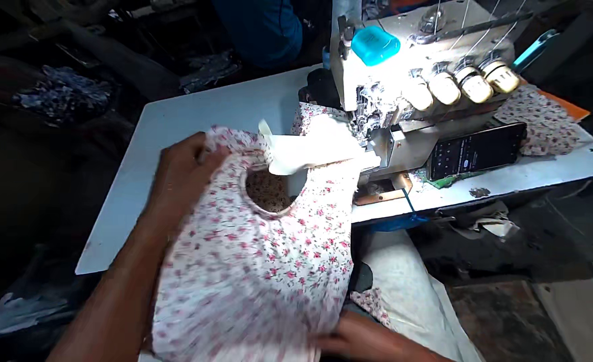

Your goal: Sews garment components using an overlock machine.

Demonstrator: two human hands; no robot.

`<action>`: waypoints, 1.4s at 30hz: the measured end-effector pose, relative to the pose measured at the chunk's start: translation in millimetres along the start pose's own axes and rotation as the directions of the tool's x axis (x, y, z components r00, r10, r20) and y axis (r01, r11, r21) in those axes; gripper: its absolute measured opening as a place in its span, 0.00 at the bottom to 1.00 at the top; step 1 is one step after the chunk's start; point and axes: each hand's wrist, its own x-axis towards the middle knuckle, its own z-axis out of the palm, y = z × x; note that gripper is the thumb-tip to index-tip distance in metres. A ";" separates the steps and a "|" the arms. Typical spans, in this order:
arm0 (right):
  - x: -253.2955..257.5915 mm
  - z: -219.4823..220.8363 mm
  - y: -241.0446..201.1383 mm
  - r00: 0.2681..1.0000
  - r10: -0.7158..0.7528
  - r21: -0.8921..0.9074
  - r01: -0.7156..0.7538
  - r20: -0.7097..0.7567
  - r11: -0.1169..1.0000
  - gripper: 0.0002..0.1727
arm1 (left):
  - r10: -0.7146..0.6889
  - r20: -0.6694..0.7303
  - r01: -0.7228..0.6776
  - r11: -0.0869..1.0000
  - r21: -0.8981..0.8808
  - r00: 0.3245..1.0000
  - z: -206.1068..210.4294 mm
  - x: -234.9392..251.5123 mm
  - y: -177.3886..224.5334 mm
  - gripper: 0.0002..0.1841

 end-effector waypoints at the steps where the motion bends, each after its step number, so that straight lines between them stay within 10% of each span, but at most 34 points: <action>1: -0.6 -7.3 29.3 0.992 0.094 -0.197 -0.108 -0.081 0.974 0.11 | 0.024 0.058 -0.026 0.999 0.036 0.998 12.3 4.9 -8.4 0.17; 4: -5.8 -54.8 56.1 0.922 0.220 -0.352 -0.331 -0.318 0.875 0.20 | 0.134 -0.011 -0.134 0.991 -0.012 0.991 56.5 -16.5 -10.2 0.21; 10: 31.8 -124.9 14.5 0.672 -0.180 -0.226 0.019 -0.719 0.974 0.13 | 0.336 -0.368 -0.415 0.896 -0.160 0.867 115.6 -55.9 31.7 0.23; 19: 73.5 -114.5 -6.1 0.660 -0.002 0.199 0.231 -0.752 0.952 0.09 | 0.452 -0.145 -0.474 0.852 -0.221 0.880 81.3 -25.5 35.3 0.10; 25: 65.5 -110.2 -9.3 0.685 0.028 0.234 0.210 -0.728 0.949 0.05 | -0.004 0.368 0.269 0.690 -0.671 0.930 57.4 7.8 62.5 0.12; 28: 66.0 -108.7 -11.4 0.699 0.050 0.245 0.181 -0.714 0.952 0.04 | -0.062 0.400 0.349 0.622 -0.701 0.915 65.8 18.0 63.2 0.11; 32: 62.2 -107.9 -8.8 0.686 0.053 0.230 0.170 -0.726 0.958 0.05 | 0.209 -0.023 -0.207 0.934 -0.292 0.978 67.9 -22.8 86.3 0.09; 35: 48.4 -103.8 -13.5 0.658 0.044 0.184 0.145 -0.752 0.972 0.08 | 0.551 -0.080 -0.537 0.831 0.147 0.831 92.3 -90.0 118.3 0.11; 42: 48.8 -116.0 -19.6 0.641 -0.008 0.142 0.182 -0.767 0.973 0.11 | 0.553 -0.055 -0.505 0.793 0.341 0.831 118.5 -87.7 138.8 0.11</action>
